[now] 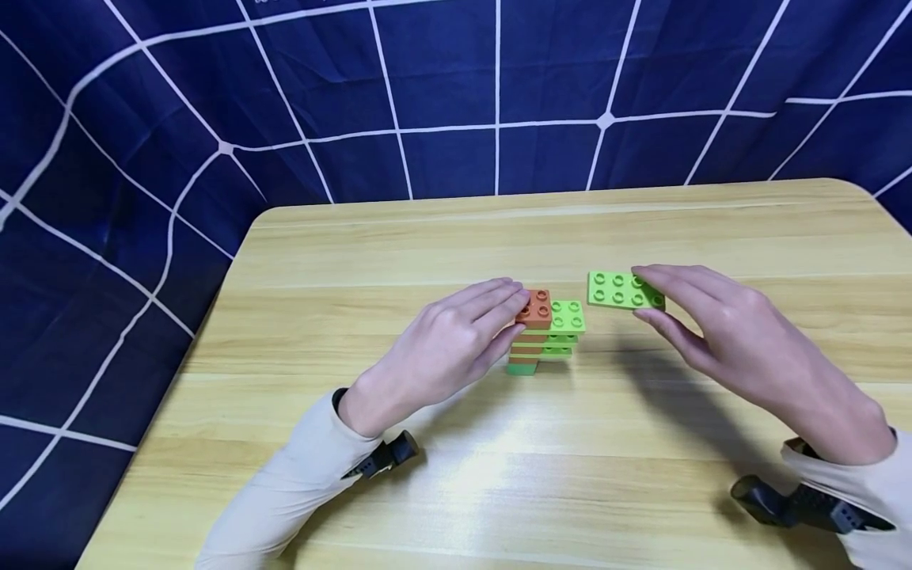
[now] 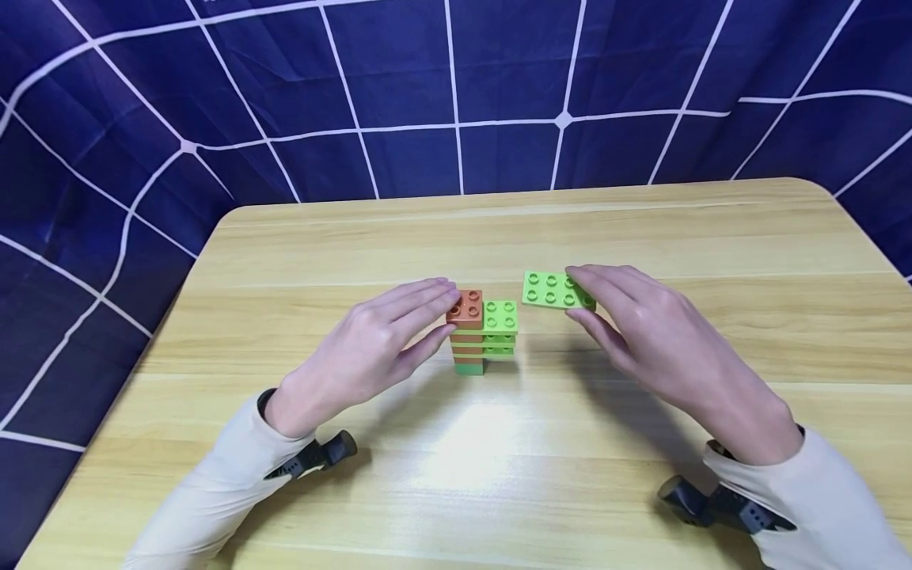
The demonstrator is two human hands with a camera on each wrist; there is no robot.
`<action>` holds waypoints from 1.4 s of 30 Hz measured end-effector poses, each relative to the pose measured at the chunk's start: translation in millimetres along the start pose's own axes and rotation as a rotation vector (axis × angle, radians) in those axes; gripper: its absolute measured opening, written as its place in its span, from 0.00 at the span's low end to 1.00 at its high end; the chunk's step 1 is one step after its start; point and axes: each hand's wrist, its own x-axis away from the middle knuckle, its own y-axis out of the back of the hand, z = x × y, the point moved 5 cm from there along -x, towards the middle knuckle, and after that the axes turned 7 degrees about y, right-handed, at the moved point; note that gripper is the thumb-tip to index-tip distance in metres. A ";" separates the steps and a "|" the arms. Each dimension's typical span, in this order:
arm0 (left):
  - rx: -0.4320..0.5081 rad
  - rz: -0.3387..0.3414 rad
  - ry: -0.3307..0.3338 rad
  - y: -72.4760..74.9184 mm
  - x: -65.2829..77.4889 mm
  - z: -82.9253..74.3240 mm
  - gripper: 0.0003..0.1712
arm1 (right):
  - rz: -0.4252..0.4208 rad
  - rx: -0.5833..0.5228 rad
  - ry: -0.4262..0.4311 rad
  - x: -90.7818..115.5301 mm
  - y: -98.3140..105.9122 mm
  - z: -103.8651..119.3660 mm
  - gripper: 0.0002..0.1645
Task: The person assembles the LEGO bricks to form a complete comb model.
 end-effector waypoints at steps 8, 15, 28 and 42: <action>0.006 -0.051 0.010 3.5 -1.9 2.9 0.17 | -0.028 -0.030 0.018 -10.7 0.9 4.8 0.37; 0.007 -0.067 0.024 6.6 -1.8 4.2 0.17 | -0.049 -0.057 0.039 -17.1 -1.1 10.1 0.36; 0.063 -0.088 0.021 8.9 -4.2 5.6 0.19 | -0.036 -0.111 0.118 -32.8 -6.6 25.5 0.34; 0.111 -0.083 0.005 9.3 -10.2 3.7 0.18 | -0.046 -0.149 0.165 -42.8 -9.5 33.9 0.33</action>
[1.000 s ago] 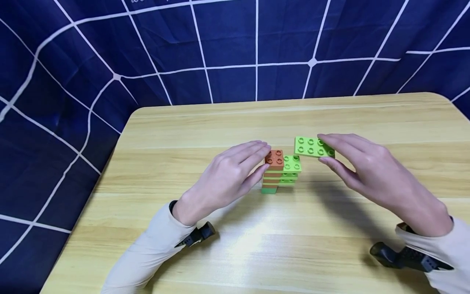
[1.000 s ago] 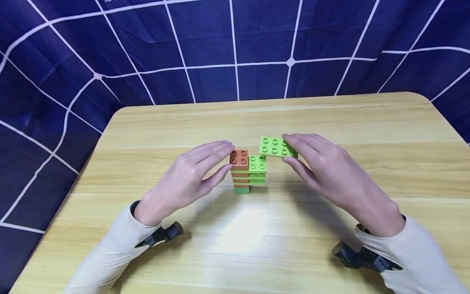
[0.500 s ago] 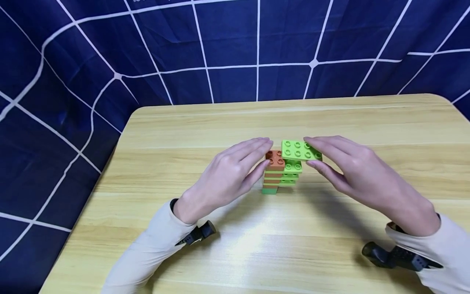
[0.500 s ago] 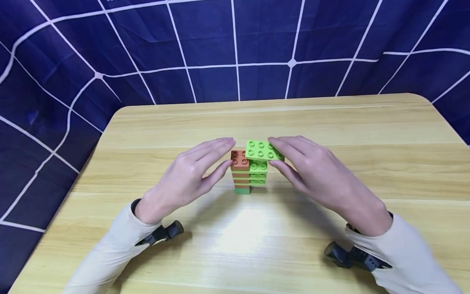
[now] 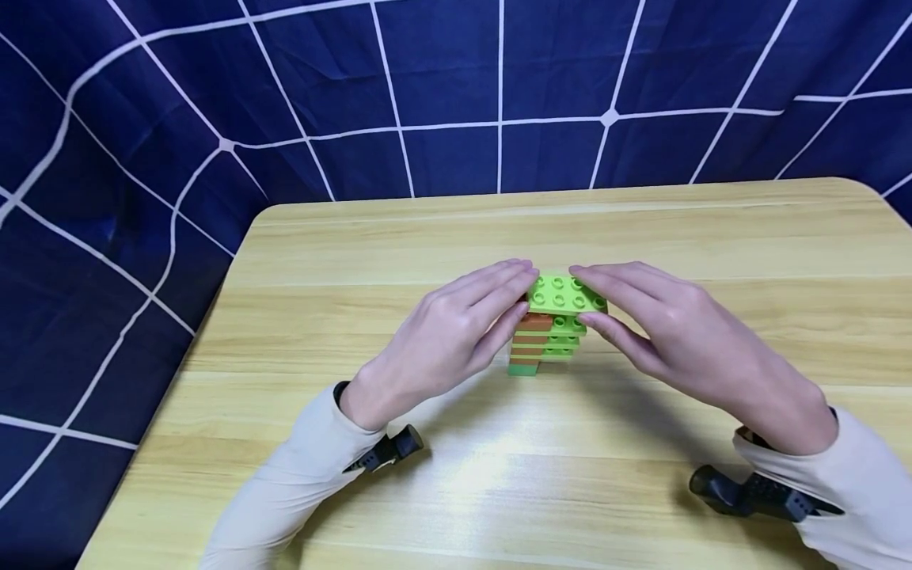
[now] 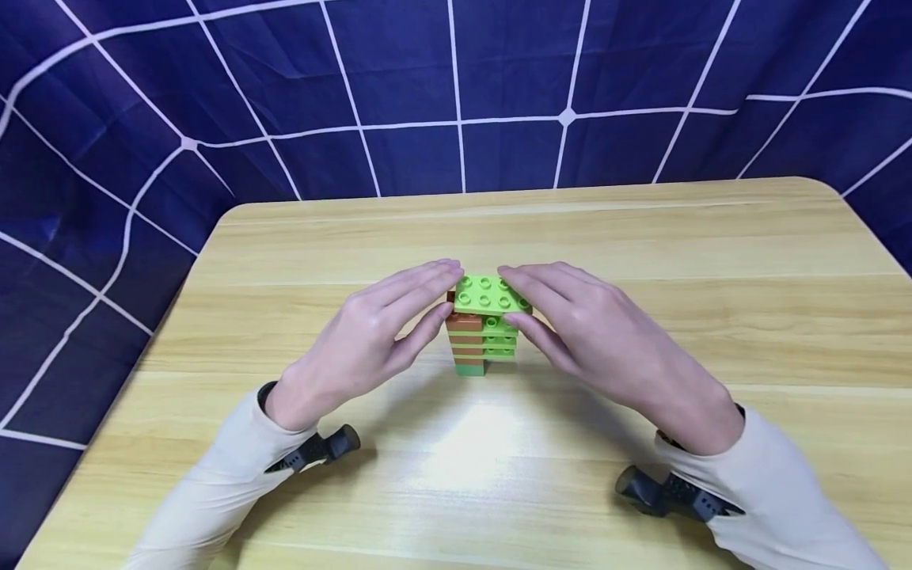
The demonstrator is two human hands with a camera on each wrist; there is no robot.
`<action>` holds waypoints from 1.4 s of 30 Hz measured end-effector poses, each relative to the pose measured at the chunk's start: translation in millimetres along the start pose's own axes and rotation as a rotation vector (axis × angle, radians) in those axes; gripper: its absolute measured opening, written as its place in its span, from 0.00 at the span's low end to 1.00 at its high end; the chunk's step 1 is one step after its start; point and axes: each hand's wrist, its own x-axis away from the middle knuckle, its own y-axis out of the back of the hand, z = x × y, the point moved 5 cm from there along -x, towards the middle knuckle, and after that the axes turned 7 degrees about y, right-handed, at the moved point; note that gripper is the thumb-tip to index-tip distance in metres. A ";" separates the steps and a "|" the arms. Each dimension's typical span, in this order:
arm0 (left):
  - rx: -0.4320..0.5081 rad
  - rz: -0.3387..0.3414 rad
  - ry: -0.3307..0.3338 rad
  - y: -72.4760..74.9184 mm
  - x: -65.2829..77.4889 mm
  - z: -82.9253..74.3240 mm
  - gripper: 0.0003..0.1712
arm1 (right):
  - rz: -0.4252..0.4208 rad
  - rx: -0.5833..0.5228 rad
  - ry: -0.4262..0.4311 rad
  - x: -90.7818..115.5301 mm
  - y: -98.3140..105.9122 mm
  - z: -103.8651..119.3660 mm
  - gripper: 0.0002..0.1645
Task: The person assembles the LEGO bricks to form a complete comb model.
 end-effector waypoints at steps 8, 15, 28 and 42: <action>0.006 0.009 -0.017 -2.0 -0.6 -0.3 0.17 | 0.018 -0.009 0.018 -3.6 -4.1 2.0 0.33; -0.003 0.029 -0.010 -2.9 1.1 1.2 0.15 | 0.031 -0.015 0.017 -4.3 -5.9 2.0 0.32; 0.058 0.006 -0.028 -2.1 2.6 2.9 0.14 | -0.019 -0.029 0.022 -6.0 -8.5 4.9 0.31; 0.113 0.021 0.000 -3.4 4.1 7.0 0.13 | -0.025 -0.033 0.023 -6.5 -8.8 3.5 0.31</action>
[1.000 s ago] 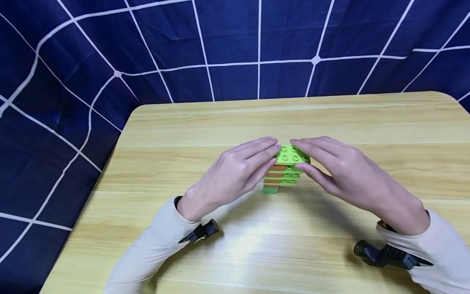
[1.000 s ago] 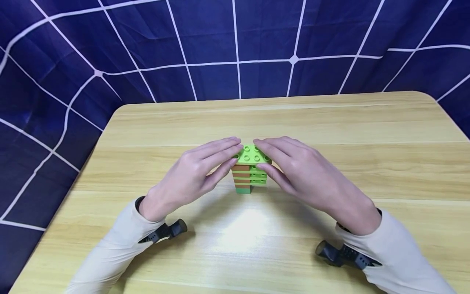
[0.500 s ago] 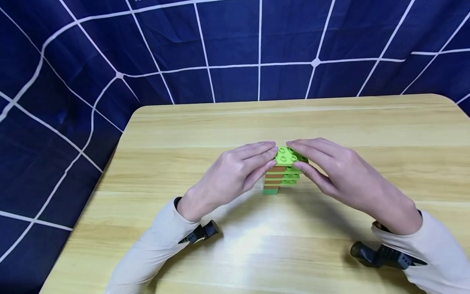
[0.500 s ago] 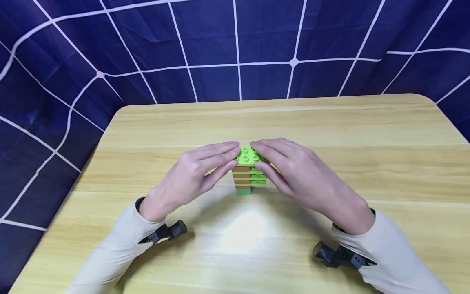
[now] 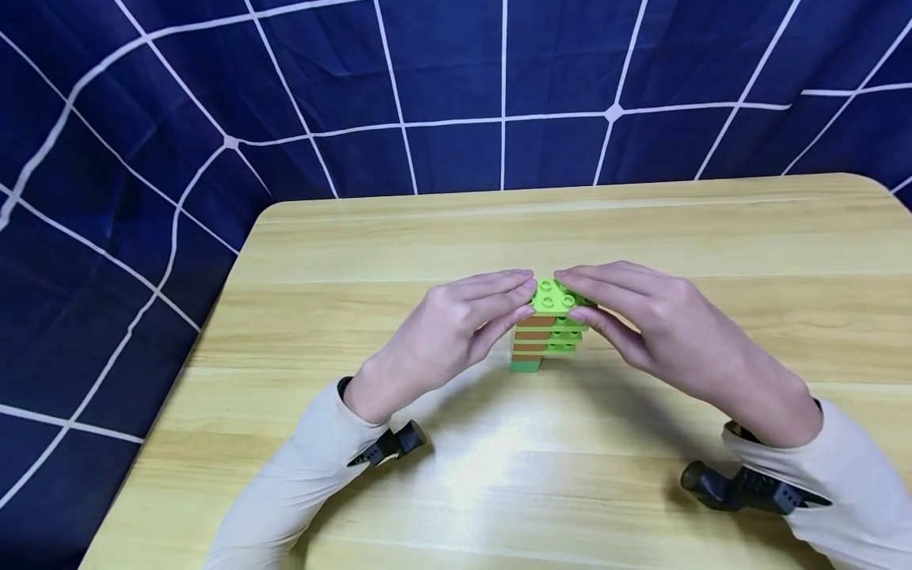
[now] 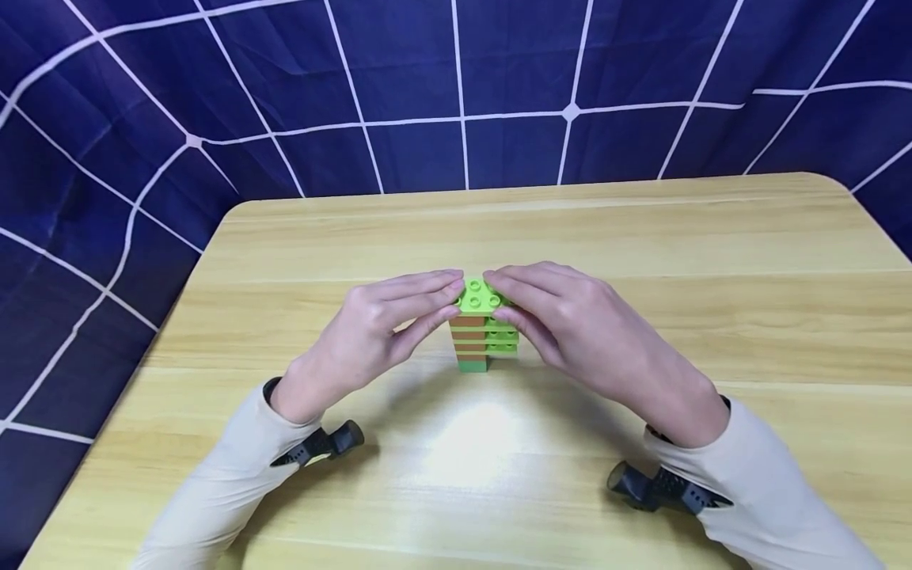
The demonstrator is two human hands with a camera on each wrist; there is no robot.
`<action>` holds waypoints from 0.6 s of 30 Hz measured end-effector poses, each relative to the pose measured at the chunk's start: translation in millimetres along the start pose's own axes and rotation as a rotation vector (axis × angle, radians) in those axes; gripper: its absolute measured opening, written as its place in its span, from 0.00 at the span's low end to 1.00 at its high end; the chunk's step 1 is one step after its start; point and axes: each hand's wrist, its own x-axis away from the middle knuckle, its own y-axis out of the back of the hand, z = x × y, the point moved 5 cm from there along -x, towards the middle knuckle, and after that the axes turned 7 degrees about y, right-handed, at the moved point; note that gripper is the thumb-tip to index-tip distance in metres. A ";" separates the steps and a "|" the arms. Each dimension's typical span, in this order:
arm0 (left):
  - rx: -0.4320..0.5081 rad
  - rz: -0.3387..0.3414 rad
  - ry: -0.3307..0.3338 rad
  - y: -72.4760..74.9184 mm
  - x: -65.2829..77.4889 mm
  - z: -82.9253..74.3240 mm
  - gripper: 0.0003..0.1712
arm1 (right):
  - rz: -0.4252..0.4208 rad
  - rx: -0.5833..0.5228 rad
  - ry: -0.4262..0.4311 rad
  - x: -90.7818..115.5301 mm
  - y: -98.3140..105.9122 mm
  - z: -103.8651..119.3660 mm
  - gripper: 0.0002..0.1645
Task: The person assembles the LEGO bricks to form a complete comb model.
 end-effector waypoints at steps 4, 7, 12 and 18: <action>0.004 0.001 -0.002 -0.1 -0.2 0.1 0.12 | 0.003 0.006 -0.008 0.6 0.5 -0.3 0.31; 0.005 0.005 -0.004 -0.7 -0.8 0.1 0.13 | -0.003 0.011 -0.011 0.9 0.9 -0.3 0.31; -0.028 0.010 -0.021 -0.6 -2.3 -0.3 0.13 | -0.019 0.035 0.005 0.4 -0.3 1.5 0.31; -0.030 0.008 -0.025 -0.9 -3.5 0.4 0.13 | -0.020 0.050 -0.011 1.2 -2.5 1.2 0.30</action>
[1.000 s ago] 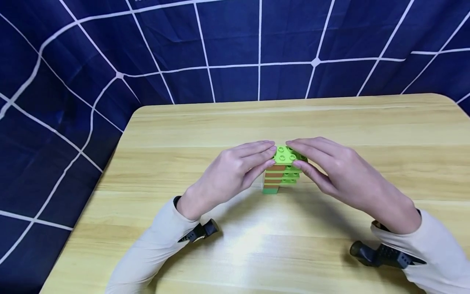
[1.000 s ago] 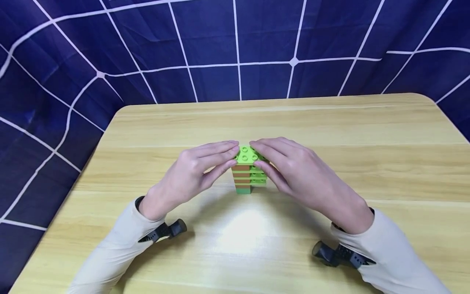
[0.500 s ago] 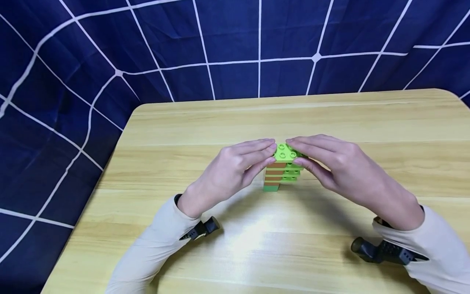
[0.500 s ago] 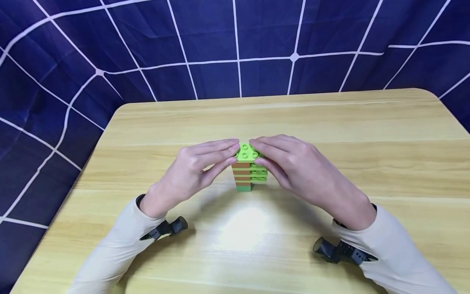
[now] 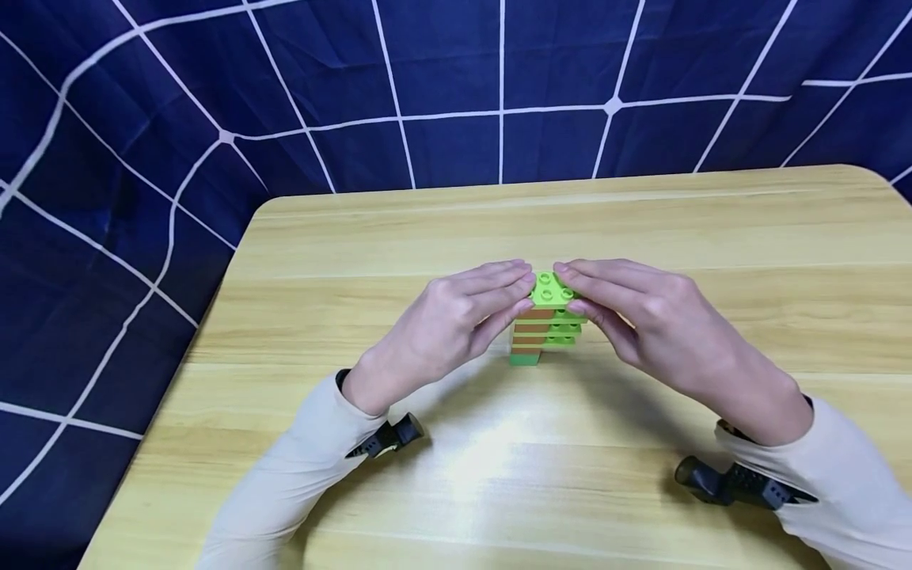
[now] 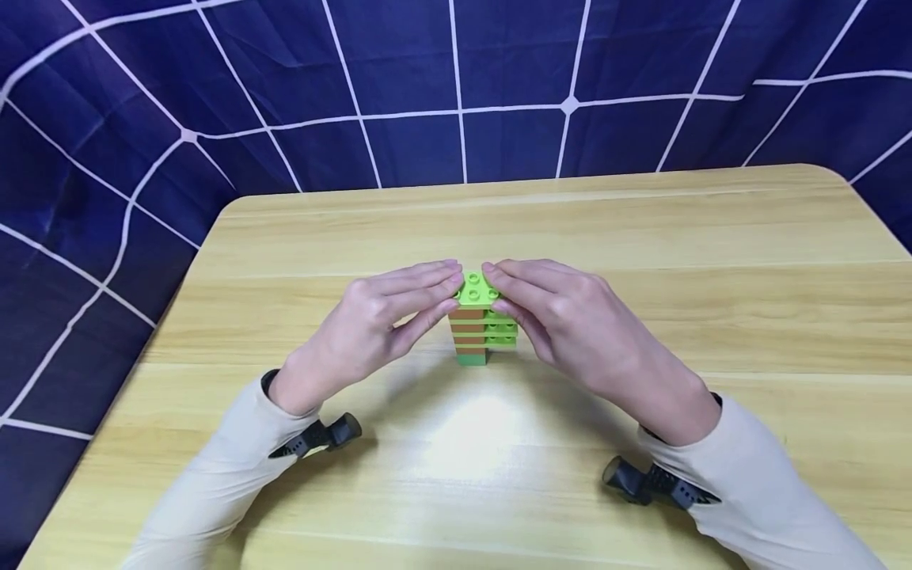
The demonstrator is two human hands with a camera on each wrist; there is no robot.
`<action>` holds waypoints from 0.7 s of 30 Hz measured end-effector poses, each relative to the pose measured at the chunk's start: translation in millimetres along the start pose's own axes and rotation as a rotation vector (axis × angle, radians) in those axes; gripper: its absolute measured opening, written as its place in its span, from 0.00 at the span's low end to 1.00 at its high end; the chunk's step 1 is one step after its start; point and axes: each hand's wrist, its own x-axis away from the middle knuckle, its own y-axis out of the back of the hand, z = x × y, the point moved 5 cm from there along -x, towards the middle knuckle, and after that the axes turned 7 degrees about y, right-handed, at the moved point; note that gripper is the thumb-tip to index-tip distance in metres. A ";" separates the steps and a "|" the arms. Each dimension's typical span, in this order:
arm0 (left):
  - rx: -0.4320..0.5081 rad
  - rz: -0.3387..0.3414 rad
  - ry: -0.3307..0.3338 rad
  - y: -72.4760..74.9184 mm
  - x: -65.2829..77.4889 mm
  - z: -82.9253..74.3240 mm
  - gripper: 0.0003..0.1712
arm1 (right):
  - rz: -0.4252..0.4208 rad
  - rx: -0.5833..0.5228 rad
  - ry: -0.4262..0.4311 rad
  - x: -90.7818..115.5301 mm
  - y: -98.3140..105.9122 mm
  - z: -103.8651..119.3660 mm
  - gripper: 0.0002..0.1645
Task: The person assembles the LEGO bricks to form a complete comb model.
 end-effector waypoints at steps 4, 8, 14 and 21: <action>0.019 -0.012 0.004 -1.9 -0.4 1.1 0.13 | 0.001 0.006 -0.009 1.9 0.7 -0.3 0.30; 0.026 -0.026 0.023 -2.0 -1.1 2.4 0.13 | 0.027 0.013 -0.019 0.1 1.2 -0.8 0.30; 0.028 -0.051 0.077 -5.0 -5.0 11.4 0.14 | 0.089 0.020 -0.060 -2.0 -4.7 -8.7 0.32; 0.081 -0.092 0.115 -9.1 -10.4 22.1 0.12 | 0.184 0.076 -0.050 8.5 -18.1 -12.3 0.46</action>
